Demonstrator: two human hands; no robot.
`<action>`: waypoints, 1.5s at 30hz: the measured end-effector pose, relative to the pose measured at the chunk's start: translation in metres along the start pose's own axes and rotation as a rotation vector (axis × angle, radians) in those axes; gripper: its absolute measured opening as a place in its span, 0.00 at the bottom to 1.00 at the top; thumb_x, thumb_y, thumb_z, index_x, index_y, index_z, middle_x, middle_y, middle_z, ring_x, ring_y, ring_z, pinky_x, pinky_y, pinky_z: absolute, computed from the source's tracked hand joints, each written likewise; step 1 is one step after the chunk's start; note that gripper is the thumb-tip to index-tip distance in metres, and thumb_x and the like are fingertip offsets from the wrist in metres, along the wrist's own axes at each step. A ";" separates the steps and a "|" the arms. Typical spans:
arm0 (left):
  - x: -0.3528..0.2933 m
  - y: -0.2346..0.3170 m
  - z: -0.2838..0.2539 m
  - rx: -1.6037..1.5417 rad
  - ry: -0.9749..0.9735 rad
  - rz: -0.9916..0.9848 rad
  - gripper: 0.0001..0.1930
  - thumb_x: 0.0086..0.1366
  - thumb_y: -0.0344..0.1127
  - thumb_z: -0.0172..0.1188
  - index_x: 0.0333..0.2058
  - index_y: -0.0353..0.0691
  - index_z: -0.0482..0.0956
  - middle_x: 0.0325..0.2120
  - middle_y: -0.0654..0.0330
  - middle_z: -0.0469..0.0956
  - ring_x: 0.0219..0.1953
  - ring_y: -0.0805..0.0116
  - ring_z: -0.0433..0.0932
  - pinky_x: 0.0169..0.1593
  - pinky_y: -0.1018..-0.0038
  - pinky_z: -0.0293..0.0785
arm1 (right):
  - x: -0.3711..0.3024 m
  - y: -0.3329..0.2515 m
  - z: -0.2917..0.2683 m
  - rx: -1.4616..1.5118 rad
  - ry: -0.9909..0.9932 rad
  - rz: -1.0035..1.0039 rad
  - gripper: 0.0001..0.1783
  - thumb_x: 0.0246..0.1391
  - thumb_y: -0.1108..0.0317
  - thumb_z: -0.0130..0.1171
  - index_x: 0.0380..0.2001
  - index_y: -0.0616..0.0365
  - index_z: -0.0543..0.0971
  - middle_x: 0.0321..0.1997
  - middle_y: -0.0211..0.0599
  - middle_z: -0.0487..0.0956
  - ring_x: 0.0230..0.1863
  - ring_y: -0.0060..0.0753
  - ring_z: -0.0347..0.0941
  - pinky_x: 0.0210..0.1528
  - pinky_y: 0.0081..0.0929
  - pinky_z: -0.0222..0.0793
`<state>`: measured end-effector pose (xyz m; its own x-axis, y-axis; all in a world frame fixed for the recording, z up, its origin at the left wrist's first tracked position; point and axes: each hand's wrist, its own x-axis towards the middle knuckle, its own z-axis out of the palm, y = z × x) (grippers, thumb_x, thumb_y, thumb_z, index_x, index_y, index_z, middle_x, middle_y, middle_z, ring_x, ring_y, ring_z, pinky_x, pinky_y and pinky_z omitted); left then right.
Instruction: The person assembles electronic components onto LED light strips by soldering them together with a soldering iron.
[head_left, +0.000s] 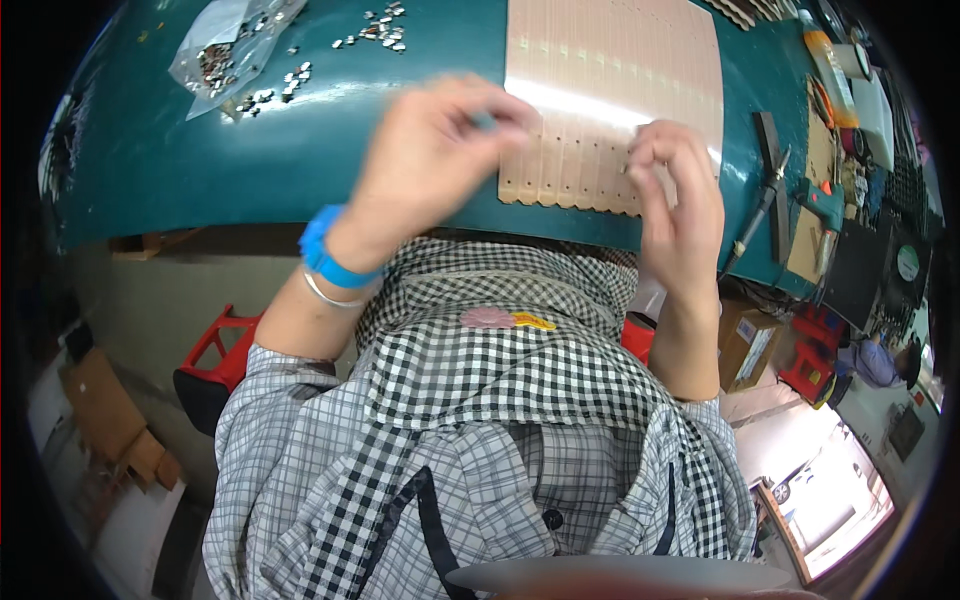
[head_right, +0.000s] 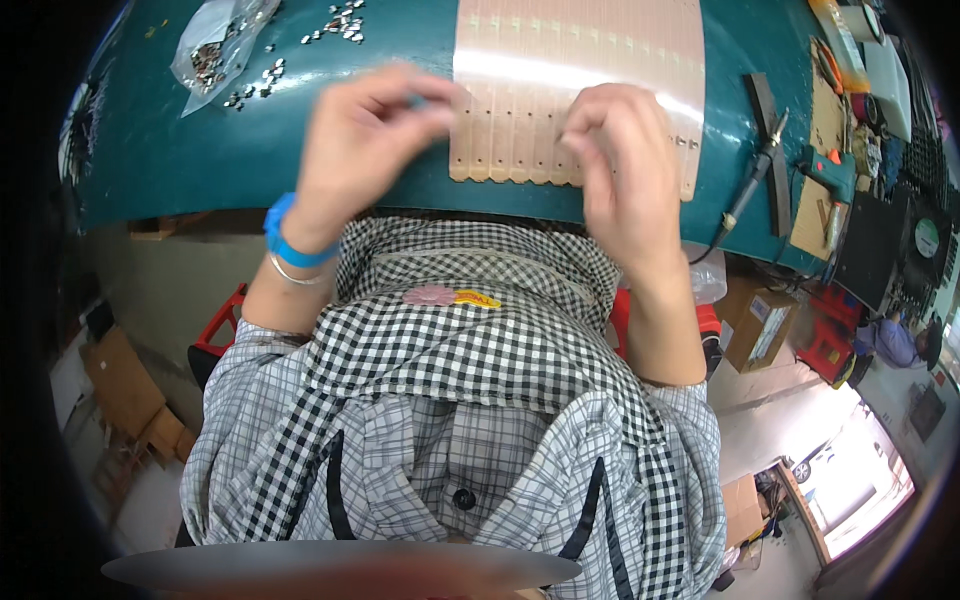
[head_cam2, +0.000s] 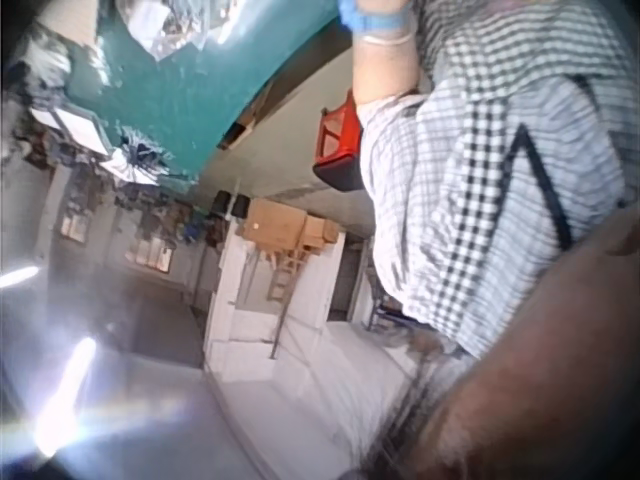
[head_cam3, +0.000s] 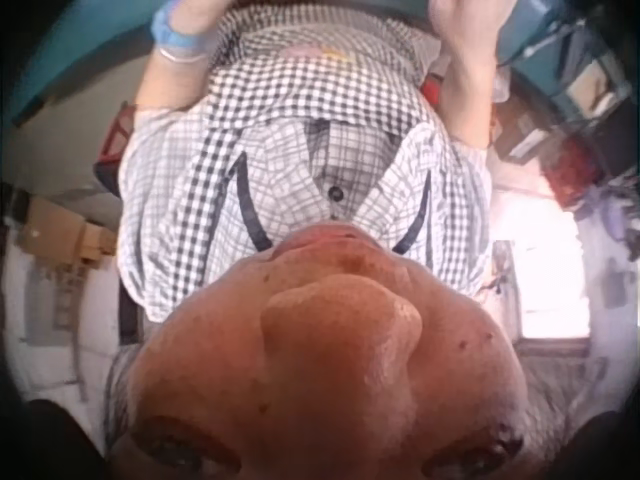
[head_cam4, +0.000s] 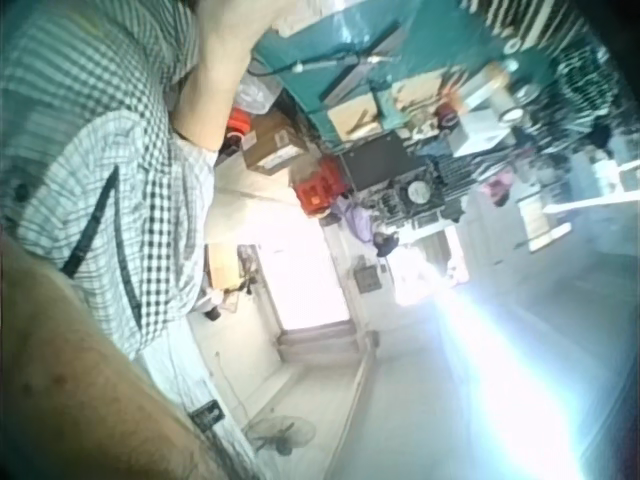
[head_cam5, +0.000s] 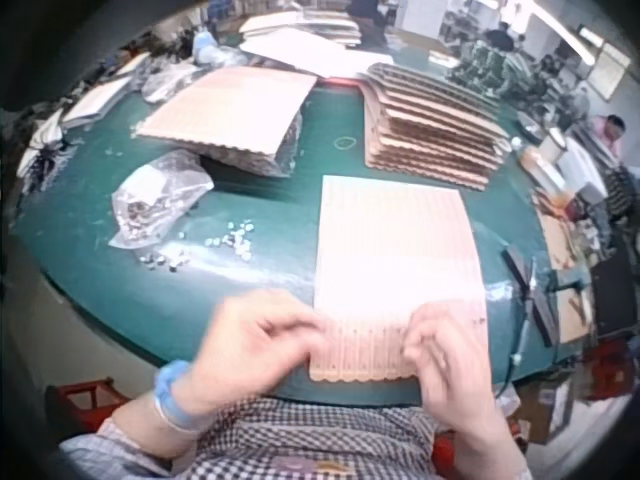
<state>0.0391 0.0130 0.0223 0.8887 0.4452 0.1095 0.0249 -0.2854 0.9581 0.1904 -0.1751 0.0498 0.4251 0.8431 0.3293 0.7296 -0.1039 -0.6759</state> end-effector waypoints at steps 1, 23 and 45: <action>0.011 -0.004 -0.014 0.345 0.160 0.135 0.09 0.56 0.27 0.66 0.37 0.39 0.84 0.30 0.63 0.80 0.26 0.78 0.73 0.28 0.80 0.68 | 0.002 0.007 -0.003 -0.154 0.015 0.054 0.08 0.44 0.80 0.61 0.29 0.61 0.74 0.37 0.41 0.75 0.42 0.44 0.71 0.46 0.34 0.67; 0.030 -0.028 -0.046 0.391 0.275 -0.181 0.07 0.62 0.29 0.64 0.37 0.33 0.82 0.30 0.65 0.82 0.25 0.82 0.70 0.32 0.84 0.67 | 0.001 0.040 0.015 -0.425 0.021 -0.008 0.08 0.40 0.77 0.64 0.26 0.57 0.75 0.36 0.36 0.74 0.44 0.44 0.70 0.45 0.38 0.67; -0.002 0.012 0.026 -0.827 -0.176 -0.509 0.06 0.62 0.32 0.65 0.33 0.37 0.78 0.23 0.70 0.74 0.18 0.86 0.60 0.22 0.87 0.55 | 0.015 -0.017 0.021 0.052 0.088 -0.164 0.10 0.38 0.82 0.63 0.27 0.60 0.77 0.29 0.38 0.76 0.34 0.41 0.73 0.36 0.32 0.70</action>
<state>0.0500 -0.0137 0.0268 0.9179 0.1987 -0.3435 0.1546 0.6182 0.7707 0.1729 -0.1493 0.0528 0.3497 0.7970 0.4925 0.7651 0.0606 -0.6411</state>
